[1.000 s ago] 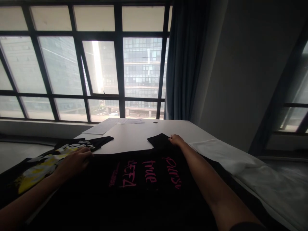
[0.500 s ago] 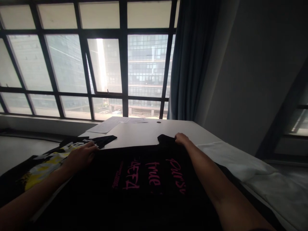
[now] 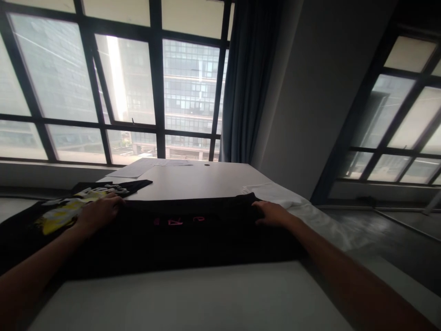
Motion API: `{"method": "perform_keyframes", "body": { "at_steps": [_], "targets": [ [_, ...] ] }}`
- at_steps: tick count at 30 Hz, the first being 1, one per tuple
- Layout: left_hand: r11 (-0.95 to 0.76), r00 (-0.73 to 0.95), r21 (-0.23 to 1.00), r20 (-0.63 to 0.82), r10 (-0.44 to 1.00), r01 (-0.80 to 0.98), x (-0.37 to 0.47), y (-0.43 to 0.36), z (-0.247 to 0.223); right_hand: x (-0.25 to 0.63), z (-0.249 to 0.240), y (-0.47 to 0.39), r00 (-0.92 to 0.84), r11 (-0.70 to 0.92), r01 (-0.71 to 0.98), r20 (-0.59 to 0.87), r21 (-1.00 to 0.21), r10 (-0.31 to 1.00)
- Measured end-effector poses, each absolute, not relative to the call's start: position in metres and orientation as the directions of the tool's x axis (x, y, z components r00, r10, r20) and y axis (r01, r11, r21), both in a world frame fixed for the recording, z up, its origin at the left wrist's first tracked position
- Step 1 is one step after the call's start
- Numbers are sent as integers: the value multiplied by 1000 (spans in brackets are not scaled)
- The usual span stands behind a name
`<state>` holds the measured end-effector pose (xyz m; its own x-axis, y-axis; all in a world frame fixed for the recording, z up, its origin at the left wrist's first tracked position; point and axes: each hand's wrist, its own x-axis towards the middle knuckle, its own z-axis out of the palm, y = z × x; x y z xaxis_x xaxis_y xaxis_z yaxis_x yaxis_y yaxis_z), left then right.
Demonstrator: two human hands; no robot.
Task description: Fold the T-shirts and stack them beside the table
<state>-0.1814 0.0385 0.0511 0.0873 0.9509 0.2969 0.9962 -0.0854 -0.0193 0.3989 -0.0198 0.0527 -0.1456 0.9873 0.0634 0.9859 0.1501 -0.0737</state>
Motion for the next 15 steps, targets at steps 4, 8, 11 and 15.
{"method": "perform_keyframes", "body": {
  "at_steps": [4, 8, 11, 15],
  "targets": [
    [-99, 94, 6, 254, 963, 995, -176, 27, 42, 391, 39, -30, -224, 236, 972, 271, -13, 936],
    [-51, 36, 54, 249, 968, 997, -182, 27, 38, 386, 33, -25, -337, 352, 936, 340, 18, 878],
    [-39, 20, 68, 253, 967, 997, -189, 31, 34, 389, 25, -22, -384, 412, 911, 337, -13, 860],
    [-38, 23, 47, 283, 959, 998, -195, 33, 29, 396, 10, -15, -252, 315, 928, 287, -200, 924]
  ]
}}
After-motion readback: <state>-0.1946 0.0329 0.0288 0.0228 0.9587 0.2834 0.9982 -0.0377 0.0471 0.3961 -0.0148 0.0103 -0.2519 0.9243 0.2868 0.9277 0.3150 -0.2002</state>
